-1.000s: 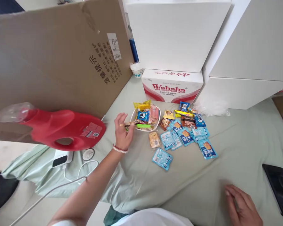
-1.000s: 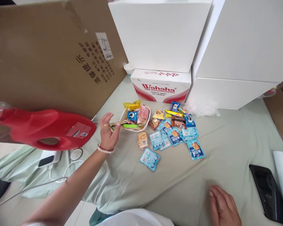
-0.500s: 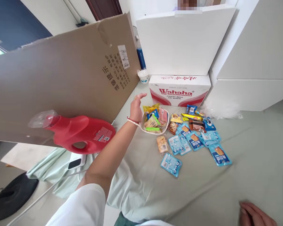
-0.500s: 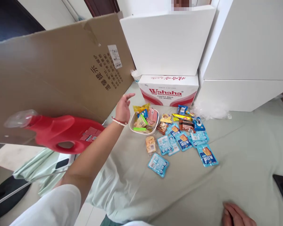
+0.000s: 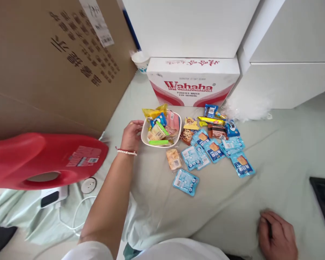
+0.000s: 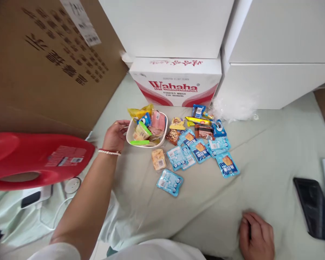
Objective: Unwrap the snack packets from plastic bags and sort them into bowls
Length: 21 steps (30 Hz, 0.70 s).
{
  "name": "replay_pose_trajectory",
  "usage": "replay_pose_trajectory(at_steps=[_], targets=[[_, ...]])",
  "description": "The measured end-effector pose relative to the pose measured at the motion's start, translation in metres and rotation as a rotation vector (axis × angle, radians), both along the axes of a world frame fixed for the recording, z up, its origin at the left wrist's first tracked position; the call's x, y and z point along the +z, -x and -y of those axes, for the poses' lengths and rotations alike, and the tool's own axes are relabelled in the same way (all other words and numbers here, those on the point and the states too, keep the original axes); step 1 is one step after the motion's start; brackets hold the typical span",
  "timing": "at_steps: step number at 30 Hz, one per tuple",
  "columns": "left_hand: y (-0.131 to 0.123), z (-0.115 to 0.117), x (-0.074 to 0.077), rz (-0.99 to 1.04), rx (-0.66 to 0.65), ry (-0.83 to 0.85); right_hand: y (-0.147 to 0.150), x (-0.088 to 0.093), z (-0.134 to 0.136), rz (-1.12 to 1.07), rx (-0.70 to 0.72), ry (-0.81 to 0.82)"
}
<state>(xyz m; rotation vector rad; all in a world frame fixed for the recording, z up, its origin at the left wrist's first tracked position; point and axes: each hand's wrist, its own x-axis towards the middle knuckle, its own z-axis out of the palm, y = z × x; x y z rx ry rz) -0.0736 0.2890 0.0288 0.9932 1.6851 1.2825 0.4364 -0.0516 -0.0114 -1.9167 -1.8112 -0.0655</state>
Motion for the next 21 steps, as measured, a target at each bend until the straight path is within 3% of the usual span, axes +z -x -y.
replay_pose_trajectory(at_steps=[4, 5, 8, 9, 11, 18, 21], targets=[[-0.004, 0.048, -0.003, -0.129, 0.093, -0.307, 0.009, 0.009, -0.003, 0.007, 0.029, -0.016], [-0.003, 0.059, -0.002, -0.218, 0.025, -0.326, 0.01, 0.01, -0.003, 0.003, 0.029, -0.014], [-0.003, 0.078, 0.002, -0.583, -0.353, -0.267, 0.01, 0.012, -0.002, -0.02, 0.023, -0.022], [-0.004, 0.08, 0.004, -0.666, -0.433, -0.243, 0.01, 0.012, -0.001, -0.031, 0.022, -0.029], [-0.012, 0.081, 0.01, -0.734, -0.477, -0.232, 0.009, 0.011, 0.0, -0.061, 0.019, -0.043], [-0.057, 0.077, 0.051, -0.839, -0.43, -0.343, 0.009, -0.001, 0.004, -0.132, -0.001, -0.074], [-0.081, 0.056, 0.072, -0.705, -0.365, -0.25, 0.011, -0.002, 0.004, -0.128, -0.01, -0.078]])
